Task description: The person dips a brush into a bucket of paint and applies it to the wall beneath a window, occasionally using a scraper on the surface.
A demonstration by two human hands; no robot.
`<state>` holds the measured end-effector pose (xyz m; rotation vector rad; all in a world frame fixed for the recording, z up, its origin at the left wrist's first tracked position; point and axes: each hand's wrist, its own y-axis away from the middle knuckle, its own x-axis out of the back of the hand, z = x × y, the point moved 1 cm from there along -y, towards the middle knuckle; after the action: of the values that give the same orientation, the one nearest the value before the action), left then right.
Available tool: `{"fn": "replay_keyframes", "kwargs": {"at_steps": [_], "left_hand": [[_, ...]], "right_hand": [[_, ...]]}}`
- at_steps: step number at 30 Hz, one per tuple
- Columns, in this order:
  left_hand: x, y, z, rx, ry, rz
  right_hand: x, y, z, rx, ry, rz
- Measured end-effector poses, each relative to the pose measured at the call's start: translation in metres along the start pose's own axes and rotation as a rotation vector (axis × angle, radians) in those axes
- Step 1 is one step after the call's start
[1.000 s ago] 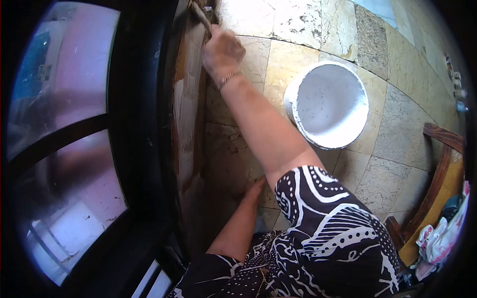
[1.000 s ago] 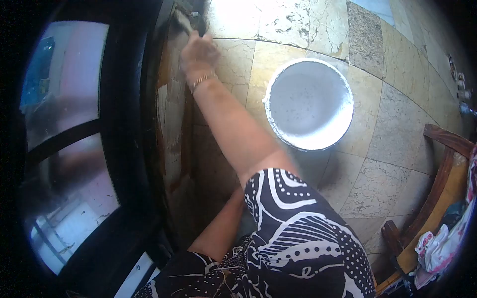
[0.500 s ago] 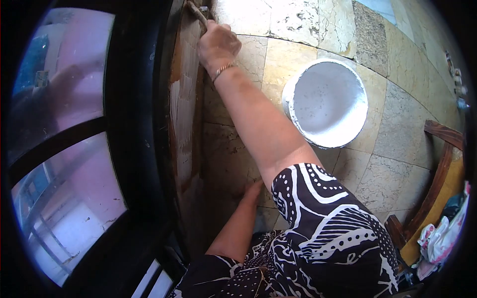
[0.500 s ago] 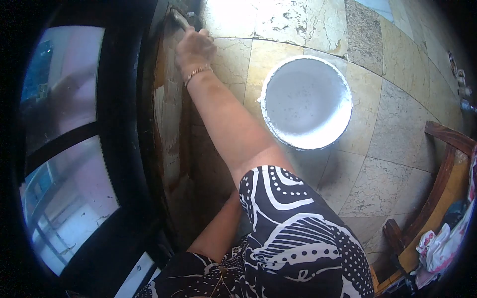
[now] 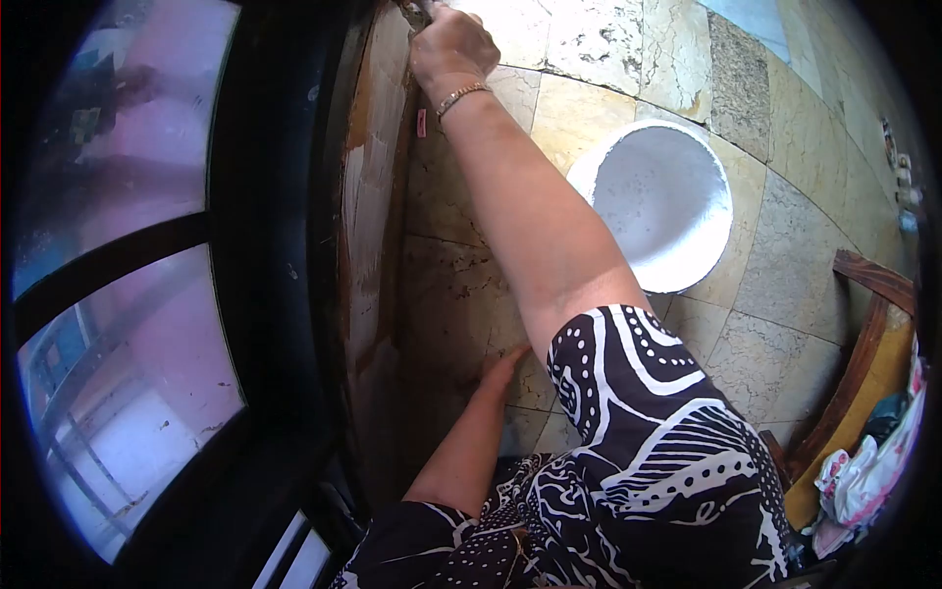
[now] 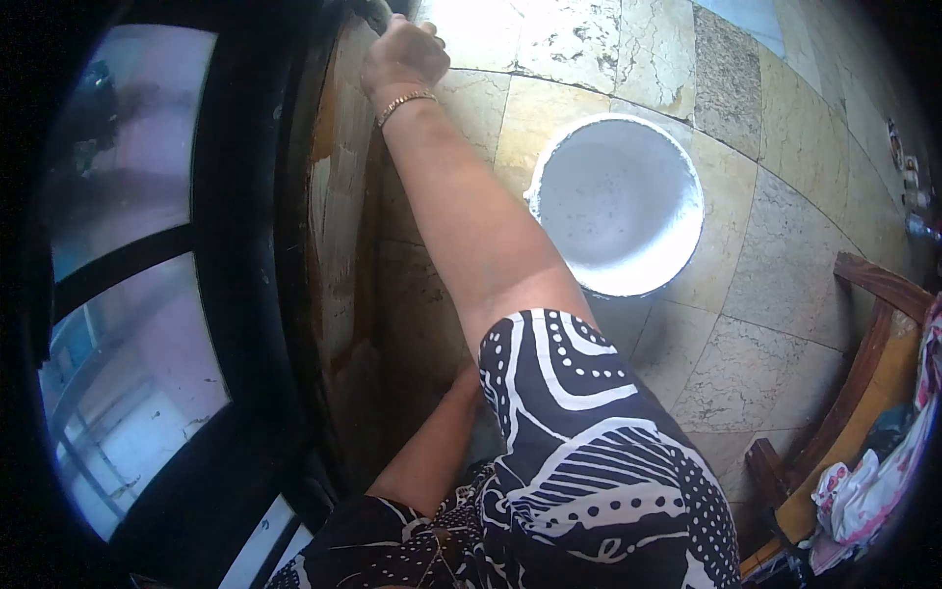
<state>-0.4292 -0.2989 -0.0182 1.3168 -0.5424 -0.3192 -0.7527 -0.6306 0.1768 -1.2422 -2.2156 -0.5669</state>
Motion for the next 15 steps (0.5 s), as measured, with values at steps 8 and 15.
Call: {"fn": "replay_keyframes", "kwargs": {"at_steps": [8, 15], "left_hand": [[0.001, 0.013, 0.010, -0.023, 0.065, -0.063], [0.001, 0.000, 0.001, -0.015, 0.217, -0.173]], "right_hand": [[0.007, 0.078, 0.037, 0.130, 0.078, -0.057], [0.013, 0.044, 0.028, 0.051, -0.023, -0.002]]}}
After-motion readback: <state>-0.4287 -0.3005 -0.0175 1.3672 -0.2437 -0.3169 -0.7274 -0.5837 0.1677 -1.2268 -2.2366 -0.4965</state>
